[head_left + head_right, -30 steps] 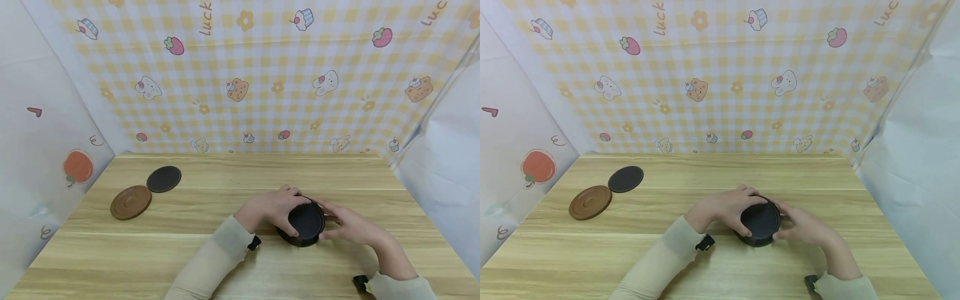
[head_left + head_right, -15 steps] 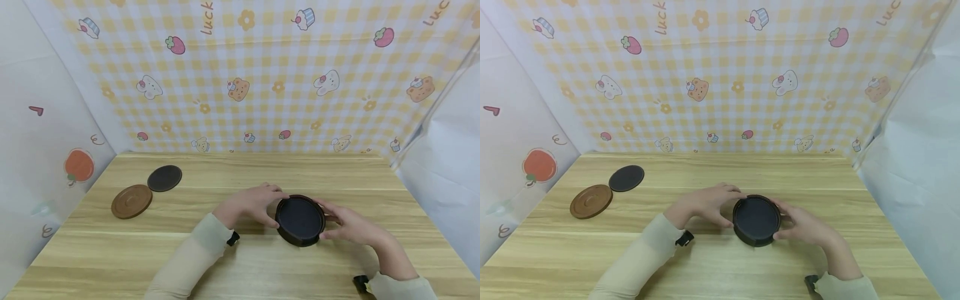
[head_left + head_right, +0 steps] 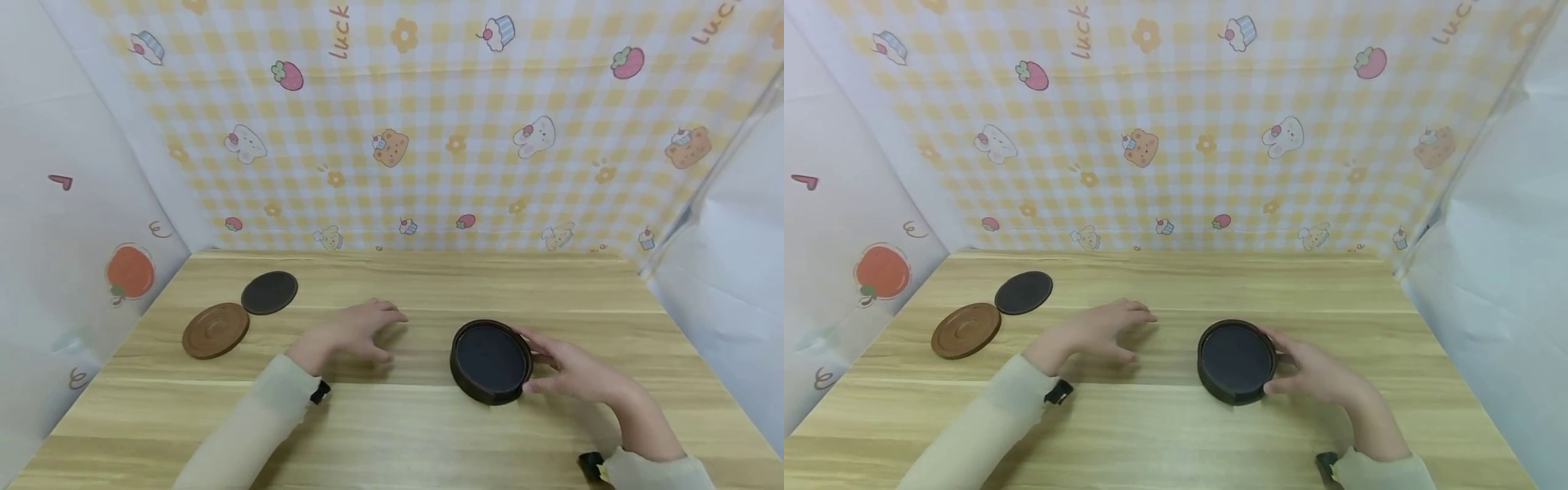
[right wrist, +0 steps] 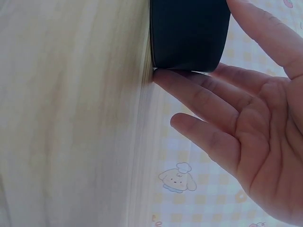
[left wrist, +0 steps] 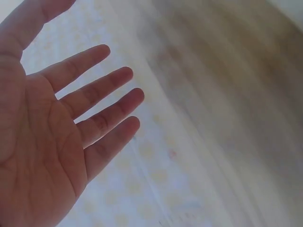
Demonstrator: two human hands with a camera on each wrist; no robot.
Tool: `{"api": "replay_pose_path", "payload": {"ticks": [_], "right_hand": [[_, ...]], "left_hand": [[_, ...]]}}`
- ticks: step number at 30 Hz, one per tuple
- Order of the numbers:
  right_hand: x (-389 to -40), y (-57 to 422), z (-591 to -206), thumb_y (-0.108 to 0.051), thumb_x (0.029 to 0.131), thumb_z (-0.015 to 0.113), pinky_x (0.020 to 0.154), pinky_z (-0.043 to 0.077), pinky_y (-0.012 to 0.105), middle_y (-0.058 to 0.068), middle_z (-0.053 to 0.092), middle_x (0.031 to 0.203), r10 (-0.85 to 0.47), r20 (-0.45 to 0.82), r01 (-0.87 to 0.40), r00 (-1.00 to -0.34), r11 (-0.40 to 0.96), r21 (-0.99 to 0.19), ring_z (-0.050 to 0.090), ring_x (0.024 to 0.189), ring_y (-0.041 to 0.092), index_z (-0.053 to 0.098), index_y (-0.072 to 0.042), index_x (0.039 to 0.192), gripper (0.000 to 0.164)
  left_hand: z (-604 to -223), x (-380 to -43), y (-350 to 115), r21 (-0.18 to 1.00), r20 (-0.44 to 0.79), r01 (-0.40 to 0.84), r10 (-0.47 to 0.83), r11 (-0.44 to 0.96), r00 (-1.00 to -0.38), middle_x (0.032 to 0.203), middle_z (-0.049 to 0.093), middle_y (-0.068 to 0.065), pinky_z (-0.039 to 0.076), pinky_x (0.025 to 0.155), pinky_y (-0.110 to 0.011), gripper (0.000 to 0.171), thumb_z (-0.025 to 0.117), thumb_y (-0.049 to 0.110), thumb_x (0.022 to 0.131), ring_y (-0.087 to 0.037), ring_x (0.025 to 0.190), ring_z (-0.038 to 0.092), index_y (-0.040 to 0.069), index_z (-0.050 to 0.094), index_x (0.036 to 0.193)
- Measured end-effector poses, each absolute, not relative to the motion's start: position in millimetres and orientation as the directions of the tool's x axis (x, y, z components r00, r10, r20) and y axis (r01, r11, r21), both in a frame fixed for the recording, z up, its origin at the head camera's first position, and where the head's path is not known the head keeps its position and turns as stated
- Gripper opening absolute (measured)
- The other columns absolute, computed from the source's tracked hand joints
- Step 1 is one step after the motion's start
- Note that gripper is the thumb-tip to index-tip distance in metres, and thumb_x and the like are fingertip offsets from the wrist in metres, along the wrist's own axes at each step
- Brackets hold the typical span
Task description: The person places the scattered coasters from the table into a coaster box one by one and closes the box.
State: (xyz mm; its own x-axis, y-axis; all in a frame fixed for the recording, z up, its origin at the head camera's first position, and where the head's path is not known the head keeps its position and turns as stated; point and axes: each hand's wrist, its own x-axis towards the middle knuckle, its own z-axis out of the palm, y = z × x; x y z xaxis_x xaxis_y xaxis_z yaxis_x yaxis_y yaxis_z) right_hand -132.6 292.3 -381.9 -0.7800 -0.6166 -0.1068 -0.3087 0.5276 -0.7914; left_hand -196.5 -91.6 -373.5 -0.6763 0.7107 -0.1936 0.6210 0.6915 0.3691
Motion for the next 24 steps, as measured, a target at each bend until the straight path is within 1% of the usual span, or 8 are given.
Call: {"api": "replay_pose_path", "payload": {"ticks": [2, 6, 9, 11, 14, 16, 18, 24], "right_hand": [[-132.9, 292.2, -381.3, -0.032, 0.087, 0.075, 0.097, 0.042, 0.013, 0.035, 0.039, 0.149, -0.614, -0.102, -0.315, -0.782, 0.532, -0.786, 0.056, 0.124, 0.048, 0.02, 0.006, 0.155, 0.095], [-132.9, 291.8, -379.9, -0.032, 0.087, 0.075, 0.101, 0.047, 0.028, 0.035, 0.039, 0.149, -0.613, -0.108, -0.315, -0.783, 0.54, -0.781, 0.056, 0.124, 0.048, 0.02, 0.005, 0.156, 0.095], [-132.6, 291.4, -379.3, -0.032, 0.088, 0.075, 0.101, 0.047, 0.038, 0.035, 0.039, 0.15, -0.612, -0.116, -0.312, -0.782, 0.546, -0.777, 0.056, 0.124, 0.047, 0.019, 0.004, 0.156, 0.095], [-132.8, 290.7, -379.2, -0.031, 0.088, 0.075, 0.101, 0.047, 0.039, 0.035, 0.038, 0.15, -0.613, -0.118, -0.31, -0.781, 0.545, -0.779, 0.056, 0.124, 0.048, 0.019, 0.004, 0.156, 0.095], [-132.9, 290.2, -379.0, -0.031, 0.088, 0.075, 0.1, 0.047, 0.028, 0.035, 0.039, 0.149, -0.612, -0.118, -0.305, -0.782, 0.541, -0.784, 0.056, 0.124, 0.048, 0.019, 0.004, 0.156, 0.095], [-133.0, 289.9, -379.0, -0.031, 0.088, 0.075, 0.099, 0.045, 0.019, 0.035, 0.039, 0.149, -0.613, -0.115, -0.304, -0.782, 0.536, -0.788, 0.056, 0.124, 0.049, 0.019, 0.004, 0.156, 0.095], [-133.2, 289.7, -379.3, -0.031, 0.087, 0.075, 0.097, 0.042, 0.013, 0.035, 0.039, 0.149, -0.615, -0.114, -0.303, -0.781, 0.532, -0.791, 0.056, 0.124, 0.049, 0.019, 0.005, 0.156, 0.096], [-133.0, 290.3, -380.6, -0.031, 0.087, 0.075, 0.096, 0.042, 0.012, 0.035, 0.039, 0.149, -0.617, -0.112, -0.308, -0.779, 0.532, -0.789, 0.057, 0.123, 0.048, 0.019, 0.005, 0.156, 0.096]], "left_hand": [[-372.3, -195.3, -105.2, 0.369, -0.178, 0.612, 0.699, 0.7, -0.693, 0.147, 0.05, -0.01, 0.039, 0.112, -0.046, 0.067, 0.073, 0.032, 0.086, -0.03, 0.137, 0.045, 0.01, 0.05, 0.145], [-370.3, -192.5, -130.0, 0.351, -0.132, 0.619, 0.692, 0.703, -0.71, 0.144, 0.051, -0.015, 0.039, 0.111, -0.05, 0.061, 0.071, 0.026, 0.087, -0.035, 0.136, 0.045, 0.005, 0.053, 0.141], [-370.7, -190.6, -147.7, 0.33, -0.097, 0.633, 0.692, 0.7, -0.715, 0.142, 0.052, -0.018, 0.039, 0.11, -0.052, 0.057, 0.07, 0.024, 0.088, -0.037, 0.135, 0.045, 0.002, 0.055, 0.139], [-370.1, -189.2, -159.5, 0.308, -0.076, 0.638, 0.687, 0.706, -0.723, 0.141, 0.053, -0.02, 0.04, 0.109, -0.052, 0.055, 0.07, 0.023, 0.088, -0.038, 0.134, 0.046, 0.001, 0.056, 0.137], [-369.0, -187.8, -176.2, 0.278, -0.061, 0.625, 0.663, 0.729, -0.746, 0.14, 0.054, -0.019, 0.042, 0.107, -0.052, 0.053, 0.07, 0.022, 0.089, -0.038, 0.134, 0.047, 0.002, 0.057, 0.136], [-368.5, -186.5, -186.4, 0.264, -0.061, 0.613, 0.647, 0.745, -0.76, 0.139, 0.055, -0.019, 0.043, 0.106, -0.052, 0.052, 0.07, 0.023, 0.089, -0.038, 0.133, 0.047, 0.002, 0.057, 0.135], [-368.4, -184.9, -196.0, 0.262, -0.076, 0.59, 0.626, 0.763, -0.776, 0.14, 0.055, -0.018, 0.043, 0.106, -0.053, 0.052, 0.07, 0.023, 0.09, -0.039, 0.133, 0.046, 0.002, 0.057, 0.136], [-369.5, -184.8, -220.5, 0.27, -0.076, 0.552, 0.589, 0.789, -0.804, 0.138, 0.057, -0.018, 0.043, 0.105, -0.055, 0.051, 0.07, 0.022, 0.091, -0.04, 0.131, 0.047, 0.001, 0.057, 0.135]]}}
